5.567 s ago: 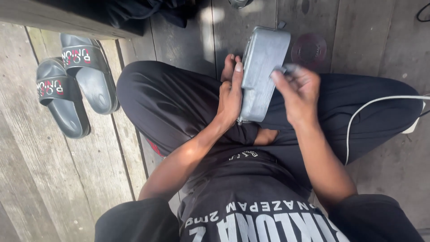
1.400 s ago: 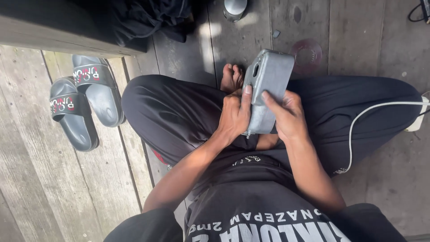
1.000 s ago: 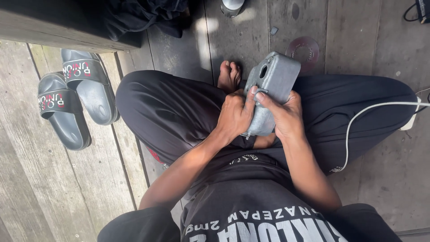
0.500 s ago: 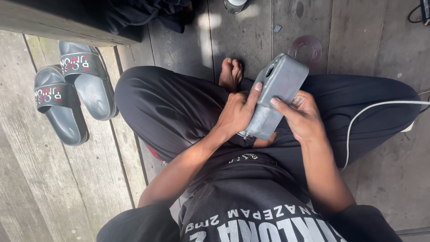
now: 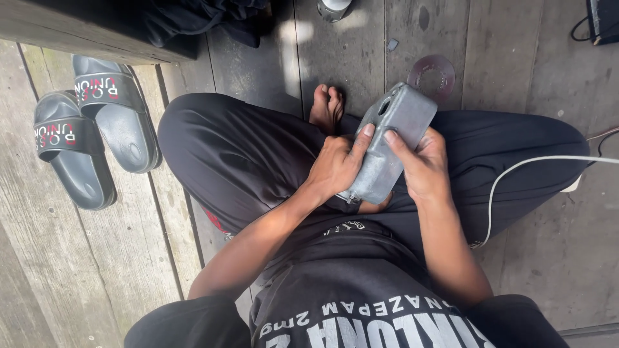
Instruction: A person sits on a wooden floor and uses sandpaper to smooth the surface of a grey metal motorcycle component.
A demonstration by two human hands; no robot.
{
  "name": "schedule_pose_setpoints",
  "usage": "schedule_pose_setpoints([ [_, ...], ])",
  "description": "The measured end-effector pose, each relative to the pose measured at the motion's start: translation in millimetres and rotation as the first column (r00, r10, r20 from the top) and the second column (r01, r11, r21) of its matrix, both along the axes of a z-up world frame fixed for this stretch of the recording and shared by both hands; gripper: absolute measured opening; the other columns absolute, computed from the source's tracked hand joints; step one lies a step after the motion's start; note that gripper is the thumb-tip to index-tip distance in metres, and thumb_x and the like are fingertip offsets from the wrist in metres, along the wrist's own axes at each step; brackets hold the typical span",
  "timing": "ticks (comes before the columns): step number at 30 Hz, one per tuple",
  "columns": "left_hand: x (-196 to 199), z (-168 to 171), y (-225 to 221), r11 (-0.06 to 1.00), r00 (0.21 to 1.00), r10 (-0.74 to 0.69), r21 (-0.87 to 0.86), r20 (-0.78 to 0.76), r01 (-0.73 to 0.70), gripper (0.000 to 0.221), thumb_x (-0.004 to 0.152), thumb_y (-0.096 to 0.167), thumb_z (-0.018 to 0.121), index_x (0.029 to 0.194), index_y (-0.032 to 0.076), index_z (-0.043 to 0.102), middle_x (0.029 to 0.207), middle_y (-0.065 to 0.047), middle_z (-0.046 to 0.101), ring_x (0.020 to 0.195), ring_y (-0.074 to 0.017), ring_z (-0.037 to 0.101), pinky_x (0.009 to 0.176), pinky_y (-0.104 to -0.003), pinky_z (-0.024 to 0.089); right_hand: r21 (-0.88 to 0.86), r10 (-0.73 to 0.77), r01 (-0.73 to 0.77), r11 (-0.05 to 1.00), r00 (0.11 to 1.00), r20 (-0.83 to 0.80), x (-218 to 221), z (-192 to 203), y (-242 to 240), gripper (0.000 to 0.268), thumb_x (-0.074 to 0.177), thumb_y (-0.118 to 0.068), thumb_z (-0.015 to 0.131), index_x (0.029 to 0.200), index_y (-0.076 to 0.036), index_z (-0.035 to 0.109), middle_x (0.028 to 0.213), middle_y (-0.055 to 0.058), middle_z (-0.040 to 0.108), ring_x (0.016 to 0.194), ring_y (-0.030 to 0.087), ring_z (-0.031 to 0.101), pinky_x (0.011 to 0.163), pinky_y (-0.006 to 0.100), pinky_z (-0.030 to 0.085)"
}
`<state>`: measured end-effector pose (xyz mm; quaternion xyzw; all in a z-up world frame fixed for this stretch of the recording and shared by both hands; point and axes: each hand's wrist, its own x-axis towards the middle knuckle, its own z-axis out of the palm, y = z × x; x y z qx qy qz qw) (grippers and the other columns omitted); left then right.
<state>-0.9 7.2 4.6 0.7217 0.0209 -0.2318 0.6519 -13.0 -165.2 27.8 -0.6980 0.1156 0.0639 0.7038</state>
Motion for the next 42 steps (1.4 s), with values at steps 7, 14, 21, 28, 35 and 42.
schedule_pose_setpoints([
  [7, -1.5, 0.0, -3.4, 0.998, 0.999, -0.021, -0.057, 0.027, 0.023, 0.076, 0.107, 0.052, 0.035, 0.05, 0.004, 0.052, 0.047, -0.014, 0.055, 0.05, -0.0249, 0.059, 0.058, -0.036, 0.048, -0.025, 0.029, -0.03, 0.999, 0.999, -0.036, -1.9, 18.7, -7.7, 0.008, 0.094, 0.003, 0.073, 0.1, 0.003, 0.067, 0.084, 0.004, 0.066, 0.092, 0.007, 0.063, 0.086, 0.028, 0.057],
  [14, 2.0, -0.5, 4.1, 0.996, 0.992, 0.054, -0.077, 0.11, -0.046, 0.074, 0.108, 0.048, 0.038, 0.05, 0.005, 0.051, 0.046, -0.014, 0.052, 0.048, -0.0215, 0.054, 0.057, -0.036, 0.047, 0.033, 0.06, -0.06, 0.998, 0.998, -0.004, 6.0, 27.1, -5.7, 0.007, 0.096, 0.0, 0.071, 0.099, 0.0, 0.065, 0.087, 0.005, 0.067, 0.089, 0.008, 0.062, 0.08, 0.027, 0.055],
  [21, 0.7, -3.5, 1.4, 0.989, 0.971, 0.086, -0.135, 0.223, -0.057, 0.072, 0.111, 0.042, 0.032, 0.05, 0.005, 0.048, 0.046, -0.016, 0.049, 0.046, -0.0238, 0.047, 0.057, -0.036, 0.046, 0.224, 0.061, -0.049, 0.973, 0.997, -0.048, 12.5, -21.3, -51.7, 0.018, 0.094, 0.001, 0.067, 0.112, 0.002, 0.065, 0.1, 0.012, 0.072, 0.098, 0.022, 0.074, 0.09, 0.036, 0.059],
  [28, 1.2, -7.6, 1.9, 0.979, 0.939, 0.173, -0.159, 0.296, -0.13, 0.07, 0.112, 0.033, 0.028, 0.052, 0.001, 0.045, 0.048, -0.022, 0.047, 0.047, -0.0312, 0.05, 0.056, -0.042, 0.045, 0.331, -0.011, 0.07, 0.941, 0.984, -0.177, -27.7, -19.1, 2.2, 0.025, 0.087, 0.002, 0.073, 0.111, 0.004, 0.065, 0.1, 0.016, 0.074, 0.096, 0.027, 0.076, 0.083, 0.039, 0.062],
  [35, 5.8, -5.1, -1.8, 0.98, 0.918, 0.182, -0.138, 0.351, -0.142, 0.067, 0.112, 0.034, 0.027, 0.056, 0.002, 0.048, 0.048, -0.022, 0.046, 0.048, -0.0282, 0.047, 0.058, -0.039, 0.045, 0.178, -0.21, 0.226, 0.958, 0.972, -0.105, -24.4, -15.4, 19.7, 0.04, 0.082, -0.007, 0.083, 0.116, 0.0, 0.062, 0.099, 0.004, 0.069, 0.091, 0.014, 0.071, 0.081, 0.028, 0.06],
  [42, -15.9, -62.0, -13.9, 0.938, 0.934, 0.327, -0.168, 0.147, -0.302, 0.062, 0.112, 0.029, 0.031, 0.134, -0.027, 0.043, 0.135, -0.053, 0.046, 0.134, -0.0562, 0.041, 0.114, -0.061, 0.037, 0.109, 0.027, -0.005, 0.994, 0.98, -0.199, -61.9, -15.8, 12.0, 0.052, 0.088, -0.006, 0.071, 0.137, 0.005, 0.057, 0.074, -0.009, 0.047, 0.061, -0.002, 0.031, 0.054, 0.011, 0.026],
])
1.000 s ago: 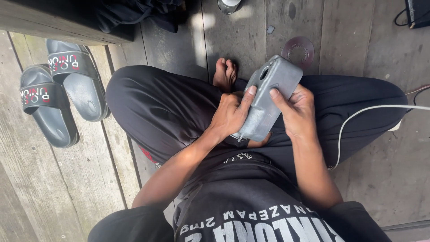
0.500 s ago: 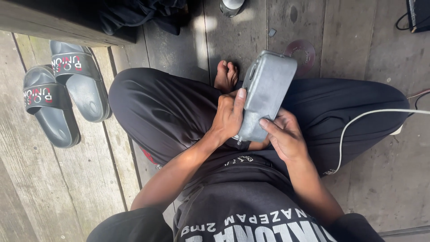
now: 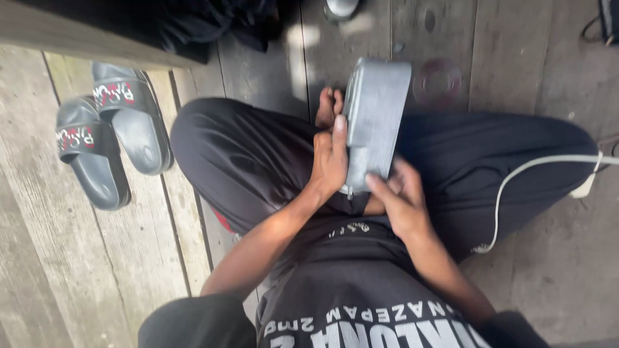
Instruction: A person sits on a wooden floor and uses sandpaper to smooth the surface of a grey metal motorcycle component.
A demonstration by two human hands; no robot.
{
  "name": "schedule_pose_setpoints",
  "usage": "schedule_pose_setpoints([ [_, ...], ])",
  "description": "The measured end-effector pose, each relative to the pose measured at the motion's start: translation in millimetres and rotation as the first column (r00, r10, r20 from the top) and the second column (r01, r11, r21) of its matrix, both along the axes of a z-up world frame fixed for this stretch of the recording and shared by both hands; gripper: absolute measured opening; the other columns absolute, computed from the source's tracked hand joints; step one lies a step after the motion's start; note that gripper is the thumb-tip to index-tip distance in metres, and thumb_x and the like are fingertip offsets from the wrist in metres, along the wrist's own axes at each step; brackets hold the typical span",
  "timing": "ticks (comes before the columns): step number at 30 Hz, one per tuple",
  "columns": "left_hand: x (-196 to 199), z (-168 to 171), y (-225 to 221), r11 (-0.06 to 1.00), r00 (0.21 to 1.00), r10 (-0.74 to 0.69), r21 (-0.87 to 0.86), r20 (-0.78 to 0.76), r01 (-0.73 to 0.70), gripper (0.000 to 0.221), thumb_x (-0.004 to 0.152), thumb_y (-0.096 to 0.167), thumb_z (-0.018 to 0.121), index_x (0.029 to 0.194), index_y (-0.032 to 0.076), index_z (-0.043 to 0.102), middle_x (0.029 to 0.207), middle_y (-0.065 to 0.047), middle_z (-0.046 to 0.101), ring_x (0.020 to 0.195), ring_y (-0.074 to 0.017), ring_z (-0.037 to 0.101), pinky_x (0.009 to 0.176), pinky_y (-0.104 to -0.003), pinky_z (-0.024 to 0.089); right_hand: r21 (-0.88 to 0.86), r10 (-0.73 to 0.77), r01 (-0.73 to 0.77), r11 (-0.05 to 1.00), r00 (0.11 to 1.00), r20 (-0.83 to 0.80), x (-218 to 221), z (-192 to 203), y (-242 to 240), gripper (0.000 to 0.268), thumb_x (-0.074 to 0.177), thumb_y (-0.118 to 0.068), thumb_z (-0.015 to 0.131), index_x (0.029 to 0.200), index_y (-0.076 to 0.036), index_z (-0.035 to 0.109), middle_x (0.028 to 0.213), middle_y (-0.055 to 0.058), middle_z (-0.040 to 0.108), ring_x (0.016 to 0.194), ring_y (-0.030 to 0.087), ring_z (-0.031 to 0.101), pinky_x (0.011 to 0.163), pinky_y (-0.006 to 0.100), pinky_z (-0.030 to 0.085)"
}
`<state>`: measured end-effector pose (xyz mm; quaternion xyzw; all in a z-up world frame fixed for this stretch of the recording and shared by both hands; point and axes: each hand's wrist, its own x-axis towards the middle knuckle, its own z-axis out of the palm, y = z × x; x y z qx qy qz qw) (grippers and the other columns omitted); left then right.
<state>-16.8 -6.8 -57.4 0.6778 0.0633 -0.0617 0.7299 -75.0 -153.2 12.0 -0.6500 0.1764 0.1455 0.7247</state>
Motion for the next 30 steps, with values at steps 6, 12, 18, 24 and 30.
schedule_pose_setpoints([
  [6, 21.7, 29.4, 5.7, 0.993, 1.0, 0.014, 0.116, 0.016, -0.016, 0.077, 0.109, 0.051, 0.029, 0.056, 0.002, 0.056, 0.05, -0.016, 0.056, 0.056, -0.0194, 0.051, 0.064, -0.039, 0.045, 0.003, -0.19, 0.197, 0.98, 0.942, 0.278, 48.4, 0.7, 24.6, 0.042, 0.092, -0.011, 0.082, 0.127, -0.004, 0.058, 0.122, 0.001, 0.056, 0.119, 0.008, 0.053, 0.102, 0.027, 0.045],
  [12, 8.2, 44.9, 5.0, 0.996, 0.993, -0.023, 0.081, -0.114, 0.032, 0.087, 0.107, 0.051, 0.028, 0.078, -0.022, 0.064, 0.077, -0.041, 0.065, 0.077, -0.0368, 0.06, 0.079, -0.059, 0.033, -0.035, -0.174, 0.191, 0.981, 0.947, 0.27, 44.1, -9.1, 16.0, 0.038, 0.093, -0.005, 0.076, 0.125, 0.001, 0.056, 0.118, 0.004, 0.058, 0.116, 0.012, 0.057, 0.103, 0.03, 0.049],
  [18, -5.4, -0.5, 1.6, 0.989, 0.982, -0.065, 0.123, -0.176, 0.087, 0.089, 0.108, 0.059, 0.024, 0.066, -0.005, 0.07, 0.062, -0.025, 0.066, 0.065, -0.0222, 0.063, 0.078, -0.043, 0.052, -0.059, -0.194, 0.195, 0.979, 0.98, 0.036, 6.9, 7.0, 29.8, 0.052, 0.079, -0.009, 0.087, 0.126, -0.001, 0.064, 0.108, 0.006, 0.069, 0.097, 0.013, 0.069, 0.083, 0.03, 0.06],
  [24, 7.3, 42.0, 1.7, 1.0, 0.999, -0.018, 0.006, -0.037, 0.019, 0.069, 0.113, 0.039, 0.027, 0.143, -0.021, 0.041, 0.146, -0.04, 0.044, 0.142, -0.0488, 0.036, 0.119, -0.056, 0.031, -0.367, -0.212, 0.139, 0.92, 0.963, -0.165, 4.3, 17.3, 50.8, 0.091, 0.077, -0.04, 0.09, 0.15, -0.003, 0.049, 0.122, 0.014, 0.063, 0.11, 0.023, 0.063, 0.097, 0.038, 0.049],
  [30, 2.0, 19.8, -2.0, 0.972, 0.989, -0.136, 0.185, -0.062, 0.145, 0.088, 0.109, 0.053, 0.019, 0.06, -0.006, 0.062, 0.066, -0.031, 0.063, 0.071, -0.0412, 0.065, 0.082, -0.05, 0.048, -0.071, -0.204, 0.235, 0.969, 0.933, 0.295, 94.6, 31.9, 13.1, 0.024, 0.09, -0.01, 0.082, 0.11, -0.007, 0.069, 0.097, -0.003, 0.067, 0.093, 0.004, 0.064, 0.082, 0.023, 0.056],
])
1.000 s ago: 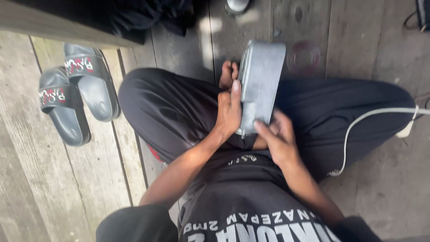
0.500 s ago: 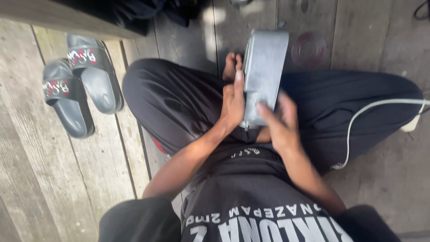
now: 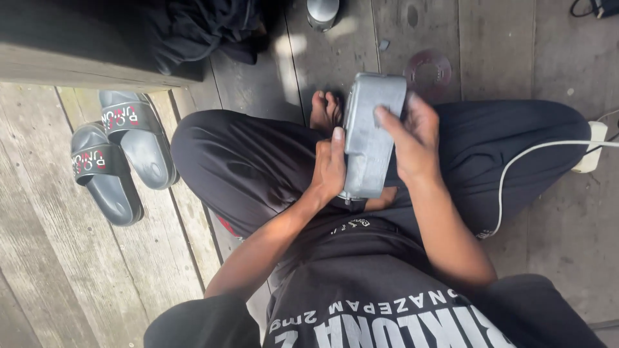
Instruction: A person sits on a wooden floor and uses sandpaper to smooth the surface of a grey metal motorcycle component.
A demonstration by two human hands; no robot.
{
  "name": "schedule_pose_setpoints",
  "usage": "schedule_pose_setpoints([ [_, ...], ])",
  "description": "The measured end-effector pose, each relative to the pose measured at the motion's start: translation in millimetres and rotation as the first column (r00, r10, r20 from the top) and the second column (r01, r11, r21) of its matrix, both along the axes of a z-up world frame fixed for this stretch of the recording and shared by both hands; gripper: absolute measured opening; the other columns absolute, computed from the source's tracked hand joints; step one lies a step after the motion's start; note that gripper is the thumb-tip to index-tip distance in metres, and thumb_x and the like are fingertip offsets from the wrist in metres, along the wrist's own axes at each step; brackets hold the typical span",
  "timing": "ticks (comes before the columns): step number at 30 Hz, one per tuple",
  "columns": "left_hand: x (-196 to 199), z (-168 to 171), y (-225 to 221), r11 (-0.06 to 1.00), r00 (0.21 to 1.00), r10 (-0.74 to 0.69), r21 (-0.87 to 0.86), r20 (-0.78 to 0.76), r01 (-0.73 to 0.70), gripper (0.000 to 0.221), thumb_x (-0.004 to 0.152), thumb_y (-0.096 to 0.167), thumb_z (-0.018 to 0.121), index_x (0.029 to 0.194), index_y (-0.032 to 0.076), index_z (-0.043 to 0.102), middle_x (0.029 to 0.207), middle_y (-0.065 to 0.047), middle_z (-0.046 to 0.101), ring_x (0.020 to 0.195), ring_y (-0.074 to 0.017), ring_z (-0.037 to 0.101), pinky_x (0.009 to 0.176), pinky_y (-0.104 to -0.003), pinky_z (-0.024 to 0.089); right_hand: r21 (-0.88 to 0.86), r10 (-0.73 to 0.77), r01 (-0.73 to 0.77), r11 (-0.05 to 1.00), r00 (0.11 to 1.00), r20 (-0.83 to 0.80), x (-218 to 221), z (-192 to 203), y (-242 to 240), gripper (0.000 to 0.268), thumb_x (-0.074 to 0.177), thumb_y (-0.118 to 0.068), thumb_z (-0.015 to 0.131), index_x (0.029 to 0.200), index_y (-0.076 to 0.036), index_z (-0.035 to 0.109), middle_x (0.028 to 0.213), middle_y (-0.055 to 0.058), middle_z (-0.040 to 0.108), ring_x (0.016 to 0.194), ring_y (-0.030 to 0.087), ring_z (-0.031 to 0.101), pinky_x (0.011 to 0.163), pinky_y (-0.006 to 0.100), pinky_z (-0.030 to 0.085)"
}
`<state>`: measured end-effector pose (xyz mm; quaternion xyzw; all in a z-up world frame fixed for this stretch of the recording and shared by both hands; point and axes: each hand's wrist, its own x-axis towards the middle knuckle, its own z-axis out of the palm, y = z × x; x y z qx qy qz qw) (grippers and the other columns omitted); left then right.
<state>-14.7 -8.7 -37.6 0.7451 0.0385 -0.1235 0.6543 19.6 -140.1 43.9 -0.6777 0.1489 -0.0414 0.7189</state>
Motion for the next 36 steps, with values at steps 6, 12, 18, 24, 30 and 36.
schedule_pose_setpoints([
  [6, 2.0, 11.5, 3.8, 0.999, 0.996, 0.033, 0.021, 0.078, -0.035, 0.08, 0.111, 0.047, 0.023, 0.054, 0.002, 0.056, 0.058, -0.029, 0.056, 0.066, -0.0413, 0.064, 0.075, -0.045, 0.05, 0.075, 0.06, -0.05, 0.996, 0.988, -0.144, -64.0, 19.6, 13.1, 0.016, 0.085, -0.008, 0.083, 0.092, -0.003, 0.07, 0.075, -0.001, 0.064, 0.071, 0.004, 0.062, 0.058, 0.018, 0.046],
  [12, 13.0, 46.4, 0.8, 0.997, 0.94, -0.051, -0.042, 0.338, 0.069, 0.069, 0.109, 0.039, 0.031, 0.048, 0.009, 0.043, 0.044, -0.014, 0.047, 0.046, -0.0332, 0.05, 0.059, -0.038, 0.048, 0.146, -0.162, 0.173, 0.974, 0.983, -0.089, -5.5, 4.5, -11.9, 0.012, 0.095, -0.015, 0.079, 0.09, -0.009, 0.07, 0.074, -0.004, 0.063, 0.07, 0.003, 0.063, 0.067, 0.019, 0.049],
  [18, 1.9, 47.5, 0.4, 0.994, 0.901, -0.092, -0.007, 0.423, 0.105, 0.068, 0.107, 0.034, 0.041, 0.044, 0.007, 0.039, 0.039, -0.015, 0.043, 0.046, -0.0398, 0.05, 0.058, -0.039, 0.05, 0.214, -0.368, 0.445, 0.869, 0.873, -0.32, -35.7, -11.0, -15.6, 0.033, 0.092, -0.011, 0.083, 0.107, -0.008, 0.053, 0.086, 0.0, 0.051, 0.079, 0.011, 0.06, 0.081, 0.027, 0.052],
  [24, -1.6, 25.9, 5.0, 0.986, 0.855, -0.163, 0.117, 0.492, 0.121, 0.069, 0.1, 0.051, 0.05, 0.049, 0.007, 0.041, 0.068, -0.014, 0.049, 0.05, -0.0324, 0.048, 0.049, -0.04, 0.042, 0.382, -0.074, 0.1, 0.919, 0.994, -0.083, -35.2, 27.9, -33.2, 0.022, 0.105, -0.02, 0.063, 0.091, -0.004, 0.069, 0.086, 0.011, 0.074, 0.09, 0.023, 0.078, 0.09, 0.036, 0.061],
  [30, -4.2, 14.8, -1.2, 0.987, 0.84, -0.15, 0.122, 0.521, 0.1, 0.07, 0.102, 0.055, 0.045, 0.05, 0.008, 0.038, 0.075, -0.01, 0.045, 0.052, -0.0288, 0.047, 0.046, -0.038, 0.041, 0.41, -0.062, 0.083, 0.908, 0.996, -0.064, -39.1, -5.3, -52.2, 0.026, 0.107, -0.021, 0.057, 0.097, -0.001, 0.071, 0.092, 0.012, 0.076, 0.095, 0.024, 0.078, 0.093, 0.037, 0.062],
  [36, -0.5, 22.9, 3.8, 0.993, 0.857, -0.113, 0.025, 0.502, 0.116, 0.065, 0.101, 0.049, 0.045, 0.049, 0.011, 0.035, 0.073, -0.007, 0.043, 0.05, -0.0271, 0.043, 0.043, -0.037, 0.036, 0.317, 0.007, 0.009, 0.948, 0.999, -0.048, -44.6, 29.6, -28.6, 0.018, 0.102, -0.014, 0.063, 0.098, 0.002, 0.069, 0.092, 0.016, 0.075, 0.099, 0.03, 0.075, 0.095, 0.045, 0.062],
])
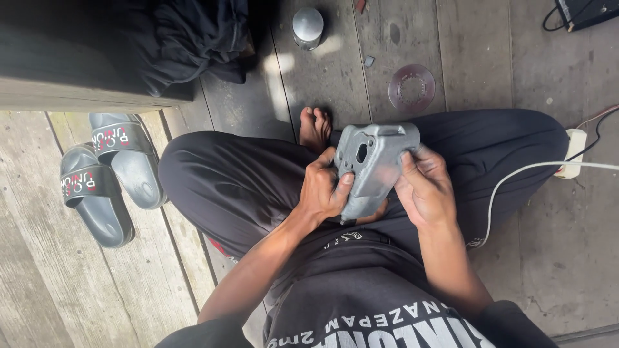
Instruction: A person sits on a wooden floor and uses sandpaper to smooth the surface of a grey metal motorcycle component.
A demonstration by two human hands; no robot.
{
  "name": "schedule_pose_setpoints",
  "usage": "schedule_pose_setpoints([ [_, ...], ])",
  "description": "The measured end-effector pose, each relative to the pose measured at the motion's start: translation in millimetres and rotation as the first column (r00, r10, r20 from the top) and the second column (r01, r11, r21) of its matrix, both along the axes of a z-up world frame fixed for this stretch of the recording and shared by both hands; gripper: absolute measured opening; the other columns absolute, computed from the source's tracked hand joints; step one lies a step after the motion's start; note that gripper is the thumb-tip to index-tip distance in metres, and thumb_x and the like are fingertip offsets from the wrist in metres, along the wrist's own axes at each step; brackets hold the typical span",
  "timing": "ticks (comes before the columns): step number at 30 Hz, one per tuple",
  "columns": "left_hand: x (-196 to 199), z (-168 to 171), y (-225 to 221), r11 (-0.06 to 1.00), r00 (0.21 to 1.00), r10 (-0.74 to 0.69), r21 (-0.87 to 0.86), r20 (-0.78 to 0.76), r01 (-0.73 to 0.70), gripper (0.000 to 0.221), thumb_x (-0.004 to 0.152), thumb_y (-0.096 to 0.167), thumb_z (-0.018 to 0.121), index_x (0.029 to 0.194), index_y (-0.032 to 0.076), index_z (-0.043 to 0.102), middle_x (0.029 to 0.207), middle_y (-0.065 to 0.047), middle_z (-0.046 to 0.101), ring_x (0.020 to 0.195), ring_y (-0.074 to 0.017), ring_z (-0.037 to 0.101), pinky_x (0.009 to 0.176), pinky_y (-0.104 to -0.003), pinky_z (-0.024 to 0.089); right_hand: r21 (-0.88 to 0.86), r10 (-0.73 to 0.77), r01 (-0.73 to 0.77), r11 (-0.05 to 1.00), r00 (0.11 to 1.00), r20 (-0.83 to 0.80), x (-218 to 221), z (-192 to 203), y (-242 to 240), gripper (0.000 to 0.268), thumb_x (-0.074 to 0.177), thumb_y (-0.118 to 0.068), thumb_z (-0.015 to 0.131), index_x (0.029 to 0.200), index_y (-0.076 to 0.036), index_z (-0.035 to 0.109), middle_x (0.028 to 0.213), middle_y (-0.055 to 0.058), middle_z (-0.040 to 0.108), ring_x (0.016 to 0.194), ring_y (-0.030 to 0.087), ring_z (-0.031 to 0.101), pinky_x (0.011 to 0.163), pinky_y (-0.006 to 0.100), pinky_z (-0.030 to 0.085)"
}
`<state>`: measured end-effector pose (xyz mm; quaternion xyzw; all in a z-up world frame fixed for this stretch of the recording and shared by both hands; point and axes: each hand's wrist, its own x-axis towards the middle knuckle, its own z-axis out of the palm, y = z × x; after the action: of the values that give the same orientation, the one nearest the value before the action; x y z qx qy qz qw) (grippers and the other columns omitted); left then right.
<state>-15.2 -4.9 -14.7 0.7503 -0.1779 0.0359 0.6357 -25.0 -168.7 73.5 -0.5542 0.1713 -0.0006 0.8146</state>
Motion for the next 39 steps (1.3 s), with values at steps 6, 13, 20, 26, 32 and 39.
schedule_pose_setpoints([
  [6, 2.1, -11.0, -6.4, 0.997, 0.996, 0.048, 0.055, 0.071, -0.052, 0.068, 0.1, 0.053, 0.049, 0.05, 0.009, 0.036, 0.075, -0.008, 0.042, 0.048, -0.029, 0.043, 0.043, -0.037, 0.037, 0.092, -0.128, 0.131, 0.987, 0.991, -0.036, 17.0, -13.8, -4.8, 0.028, 0.106, -0.024, 0.059, 0.096, -0.001, 0.071, 0.089, 0.012, 0.076, 0.094, 0.024, 0.077, 0.093, 0.04, 0.062],
  [13, -7.4, -19.0, -7.8, 0.998, 0.998, 0.042, 0.04, 0.043, -0.044, 0.066, 0.1, 0.054, 0.047, 0.05, 0.012, 0.036, 0.074, -0.006, 0.04, 0.047, -0.0249, 0.04, 0.042, -0.035, 0.036, 0.042, -0.091, 0.093, 0.995, 0.995, -0.049, 6.1, -16.7, -10.6, 0.028, 0.107, -0.025, 0.057, 0.094, -0.003, 0.071, 0.092, 0.009, 0.075, 0.099, 0.021, 0.076, 0.096, 0.037, 0.059],
  [20, -2.5, -9.4, -5.4, 0.999, 0.999, 0.035, 0.013, 0.015, -0.035, 0.067, 0.102, 0.051, 0.047, 0.05, 0.01, 0.034, 0.072, -0.007, 0.04, 0.047, -0.0291, 0.041, 0.042, -0.037, 0.034, -0.002, 0.036, -0.036, 0.999, 0.999, 0.018, 0.1, -34.7, -31.0, 0.028, 0.107, -0.022, 0.057, 0.09, -0.004, 0.068, 0.088, 0.01, 0.074, 0.099, 0.022, 0.074, 0.098, 0.038, 0.058],
  [26, 0.8, -8.8, -3.5, 0.998, 0.998, 0.054, 0.041, 0.044, -0.056, 0.067, 0.101, 0.05, 0.05, 0.049, 0.009, 0.037, 0.073, -0.008, 0.039, 0.045, -0.0293, 0.04, 0.044, -0.037, 0.036, 0.11, -0.086, 0.085, 0.99, 0.996, 0.005, 8.9, -12.7, -9.2, 0.029, 0.107, -0.024, 0.059, 0.086, -0.006, 0.068, 0.084, 0.006, 0.073, 0.092, 0.017, 0.075, 0.096, 0.035, 0.058],
  [32, 2.0, 0.7, 2.2, 0.994, 0.995, -0.035, -0.108, -0.091, 0.025, 0.064, 0.105, 0.039, 0.043, 0.049, 0.011, 0.035, 0.065, -0.006, 0.042, 0.046, -0.0325, 0.045, 0.044, -0.037, 0.035, 0.025, 0.098, -0.099, 0.995, 0.993, 0.061, -13.7, -14.6, -7.3, 0.016, 0.104, -0.01, 0.059, 0.095, 0.0, 0.068, 0.088, 0.01, 0.073, 0.099, 0.021, 0.072, 0.097, 0.039, 0.057],
  [39, 6.0, 20.2, -2.3, 0.992, 0.989, -0.009, -0.124, -0.145, -0.009, 0.065, 0.108, 0.036, 0.038, 0.049, 0.007, 0.036, 0.058, -0.015, 0.047, 0.047, -0.0358, 0.044, 0.051, -0.039, 0.04, -0.081, 0.073, -0.068, 0.994, 0.996, 0.057, 12.0, -44.5, -26.2, 0.029, 0.11, -0.014, 0.052, 0.093, 0.0, 0.07, 0.088, 0.009, 0.073, 0.098, 0.015, 0.07, 0.095, 0.03, 0.056],
])
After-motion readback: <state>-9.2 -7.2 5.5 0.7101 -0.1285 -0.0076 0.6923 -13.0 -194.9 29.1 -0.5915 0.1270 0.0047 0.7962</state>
